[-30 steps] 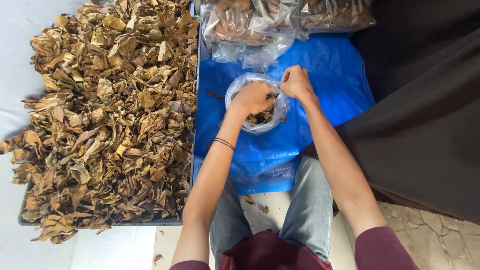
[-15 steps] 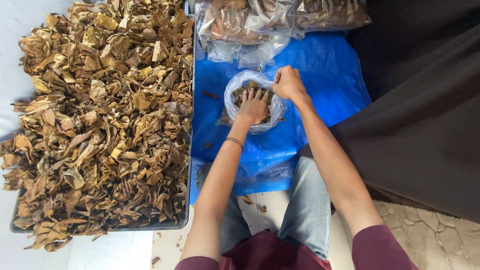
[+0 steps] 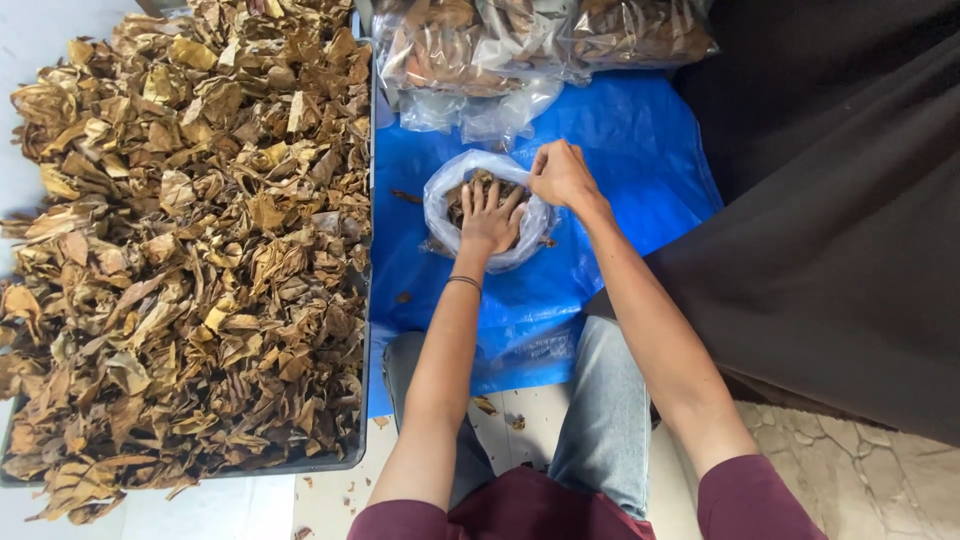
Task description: Stuffing dried leaves into small pouches from a large tray.
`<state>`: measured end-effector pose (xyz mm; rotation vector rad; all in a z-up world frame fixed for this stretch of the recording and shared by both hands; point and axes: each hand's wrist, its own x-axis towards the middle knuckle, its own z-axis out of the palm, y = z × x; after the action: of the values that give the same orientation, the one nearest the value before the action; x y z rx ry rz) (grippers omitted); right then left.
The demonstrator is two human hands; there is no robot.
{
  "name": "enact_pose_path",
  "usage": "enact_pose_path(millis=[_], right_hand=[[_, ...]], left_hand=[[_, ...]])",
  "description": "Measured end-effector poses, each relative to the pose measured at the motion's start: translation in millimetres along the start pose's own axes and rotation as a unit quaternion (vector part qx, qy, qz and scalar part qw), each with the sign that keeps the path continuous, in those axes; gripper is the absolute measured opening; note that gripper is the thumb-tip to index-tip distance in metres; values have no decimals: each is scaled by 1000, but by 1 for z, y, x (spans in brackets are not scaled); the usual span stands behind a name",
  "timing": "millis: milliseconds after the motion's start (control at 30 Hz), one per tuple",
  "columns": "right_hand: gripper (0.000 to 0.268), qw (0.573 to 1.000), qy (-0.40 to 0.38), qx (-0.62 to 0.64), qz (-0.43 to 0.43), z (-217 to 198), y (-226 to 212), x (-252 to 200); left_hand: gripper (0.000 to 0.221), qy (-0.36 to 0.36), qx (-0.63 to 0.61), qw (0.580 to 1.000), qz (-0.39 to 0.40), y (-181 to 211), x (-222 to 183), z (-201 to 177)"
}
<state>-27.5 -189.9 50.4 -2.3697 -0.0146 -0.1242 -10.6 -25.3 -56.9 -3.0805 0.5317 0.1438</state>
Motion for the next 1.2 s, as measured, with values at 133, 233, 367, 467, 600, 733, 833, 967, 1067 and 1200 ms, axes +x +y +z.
enact_pose_path(millis=[133,233,367,467,600,733,833,967,1067,1200], right_hand=[[10,1000,3,-8,0,-4,0,-2],[9,1000,2,-11,8,-7,2,0],[10,1000,4,-15,17,-4,8,5],[10,1000,1,-19,19,-6,5,1],[10,1000,-3,-21,18,-6,5,-3],[15,999,-8,-30,11,-4,8,-1],[17,999,-16,-37,11,-10,0,-5],[25,998,-43,-32,26,-23,-24,-18],[31,997,-59,-47,10,-23,-26,-11],[34,998,-49,-46,-9,-22,-38,0]], left_hand=[[60,-39,-55,998,-14,-6,12,5],[58,-64,-55,996,-6,-7,22,-2],[59,-118,-114,986,-4,1,2,-58],[50,-126,-112,986,8,-11,10,-65],[45,-121,-98,988,14,-21,25,-64],[35,-89,-85,991,53,-27,23,-80],[36,-66,-76,992,80,-34,23,-87],[28,-44,-127,984,116,-26,-24,-144],[28,-28,-142,984,100,-36,-29,-166],[26,11,-134,984,120,-60,-42,-197]])
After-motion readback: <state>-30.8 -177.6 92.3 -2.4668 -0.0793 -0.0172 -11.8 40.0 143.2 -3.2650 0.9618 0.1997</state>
